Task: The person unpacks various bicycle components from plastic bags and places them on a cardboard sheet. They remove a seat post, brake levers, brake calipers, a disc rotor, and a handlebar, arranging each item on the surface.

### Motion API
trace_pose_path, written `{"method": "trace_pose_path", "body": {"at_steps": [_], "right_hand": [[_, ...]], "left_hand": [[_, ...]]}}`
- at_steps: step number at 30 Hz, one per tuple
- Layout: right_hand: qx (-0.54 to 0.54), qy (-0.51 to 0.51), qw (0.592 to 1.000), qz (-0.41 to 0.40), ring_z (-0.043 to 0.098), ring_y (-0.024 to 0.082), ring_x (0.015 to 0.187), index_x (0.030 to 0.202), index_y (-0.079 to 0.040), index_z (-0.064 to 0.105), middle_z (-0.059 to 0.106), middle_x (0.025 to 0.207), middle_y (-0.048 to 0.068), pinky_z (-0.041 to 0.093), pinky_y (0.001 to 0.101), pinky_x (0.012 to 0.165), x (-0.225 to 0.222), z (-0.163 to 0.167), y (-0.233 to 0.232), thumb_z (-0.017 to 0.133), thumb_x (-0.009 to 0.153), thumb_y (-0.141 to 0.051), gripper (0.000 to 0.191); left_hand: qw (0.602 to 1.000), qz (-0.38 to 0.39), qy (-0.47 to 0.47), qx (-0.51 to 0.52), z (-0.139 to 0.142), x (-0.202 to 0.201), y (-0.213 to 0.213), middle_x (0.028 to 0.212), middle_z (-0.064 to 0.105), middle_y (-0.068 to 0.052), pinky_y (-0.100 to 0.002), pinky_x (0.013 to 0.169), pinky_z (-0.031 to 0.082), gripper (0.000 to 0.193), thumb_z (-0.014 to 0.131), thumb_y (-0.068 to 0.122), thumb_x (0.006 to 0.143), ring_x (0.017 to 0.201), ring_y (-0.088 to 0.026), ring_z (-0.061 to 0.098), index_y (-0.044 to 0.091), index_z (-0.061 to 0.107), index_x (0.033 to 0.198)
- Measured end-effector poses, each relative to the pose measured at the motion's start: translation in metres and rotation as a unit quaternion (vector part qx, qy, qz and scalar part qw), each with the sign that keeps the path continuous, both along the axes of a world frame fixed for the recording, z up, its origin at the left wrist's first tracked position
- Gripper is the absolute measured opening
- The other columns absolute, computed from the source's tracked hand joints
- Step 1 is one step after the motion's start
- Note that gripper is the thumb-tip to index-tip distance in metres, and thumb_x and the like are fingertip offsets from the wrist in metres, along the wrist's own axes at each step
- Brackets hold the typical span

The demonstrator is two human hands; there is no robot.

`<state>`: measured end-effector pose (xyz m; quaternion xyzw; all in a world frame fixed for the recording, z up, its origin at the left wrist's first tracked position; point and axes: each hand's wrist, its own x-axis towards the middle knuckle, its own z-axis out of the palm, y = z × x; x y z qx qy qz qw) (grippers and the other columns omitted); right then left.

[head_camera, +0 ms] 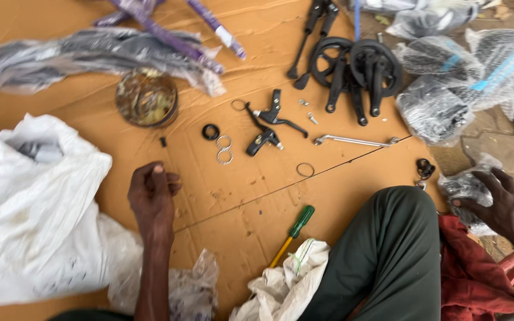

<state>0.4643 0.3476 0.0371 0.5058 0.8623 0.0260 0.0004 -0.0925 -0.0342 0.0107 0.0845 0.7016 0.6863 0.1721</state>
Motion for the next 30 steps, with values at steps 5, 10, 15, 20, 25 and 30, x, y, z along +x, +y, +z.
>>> {"method": "trace_pose_path", "body": {"at_steps": [5, 10, 15, 20, 25, 30], "right_hand": [[0.072, -0.014, 0.997, -0.011, 0.064, 0.037, 0.121, 0.134, -0.007, 0.061, 0.063, 0.134, 0.019, 0.053, 0.0511, 0.105, -0.009, -0.008, -0.012, 0.083, 0.074, -0.056, 0.081], [0.082, 0.099, 0.989, -0.069, 0.069, 0.041, 0.104, 0.129, 0.005, 0.059, 0.064, 0.117, 0.027, 0.058, 0.0466, 0.083, -0.008, -0.008, -0.037, 0.081, 0.092, -0.056, 0.075], [0.089, 0.101, 0.979, -0.155, 0.071, 0.038, 0.080, 0.111, 0.009, 0.066, 0.071, 0.096, 0.028, 0.056, 0.0458, 0.071, -0.019, -0.018, -0.069, 0.071, 0.105, -0.030, 0.041], [0.135, 0.125, 0.979, -0.083, 0.066, 0.027, 0.073, 0.093, 0.004, 0.063, 0.066, 0.085, 0.017, 0.053, 0.0389, 0.069, -0.028, -0.016, -0.071, 0.060, 0.105, -0.015, 0.023], [0.039, 0.104, 0.978, -0.178, 0.066, 0.025, 0.073, 0.094, 0.003, 0.063, 0.066, 0.085, 0.015, 0.053, 0.0382, 0.068, -0.012, -0.031, -0.084, 0.061, 0.104, -0.012, 0.019], [-0.151, 0.039, 0.970, -0.187, 0.066, 0.022, 0.073, 0.095, 0.002, 0.063, 0.065, 0.085, 0.014, 0.053, 0.0375, 0.067, -0.007, -0.064, -0.099, 0.062, 0.103, -0.010, 0.015]], "left_hand": [[0.999, 0.005, 0.008, -0.035, -0.018, -0.004, 0.000, 0.084, 0.070, -0.007, -0.028, 0.069, 0.053, 0.022, 0.061, 0.022, 0.105, 0.072, -0.013, 0.063, 0.001, 0.062, 0.110], [0.993, 0.079, 0.037, -0.075, -0.032, -0.008, -0.010, 0.099, 0.062, -0.007, -0.029, 0.072, 0.049, 0.025, 0.069, 0.019, 0.101, 0.084, -0.012, 0.056, 0.001, 0.061, 0.115], [0.975, 0.202, -0.087, -0.024, -0.028, -0.021, -0.016, 0.105, 0.052, -0.008, -0.031, 0.066, 0.048, 0.039, 0.068, 0.015, 0.093, 0.081, -0.016, 0.052, 0.002, 0.046, 0.123], [0.977, 0.189, -0.102, -0.020, -0.013, -0.018, -0.013, 0.105, 0.051, -0.004, -0.031, 0.067, 0.051, 0.040, 0.068, 0.014, 0.091, 0.085, -0.013, 0.053, 0.005, 0.044, 0.121], [0.965, 0.215, -0.150, 0.010, -0.004, -0.017, -0.018, 0.100, 0.052, -0.003, -0.031, 0.070, 0.051, 0.037, 0.065, 0.011, 0.091, 0.082, -0.011, 0.054, 0.009, 0.044, 0.121], [0.963, 0.241, -0.105, 0.055, -0.009, -0.023, -0.019, 0.098, 0.051, -0.001, -0.031, 0.071, 0.051, 0.032, 0.063, 0.006, 0.090, 0.082, -0.011, 0.053, 0.007, 0.048, 0.118]]}}
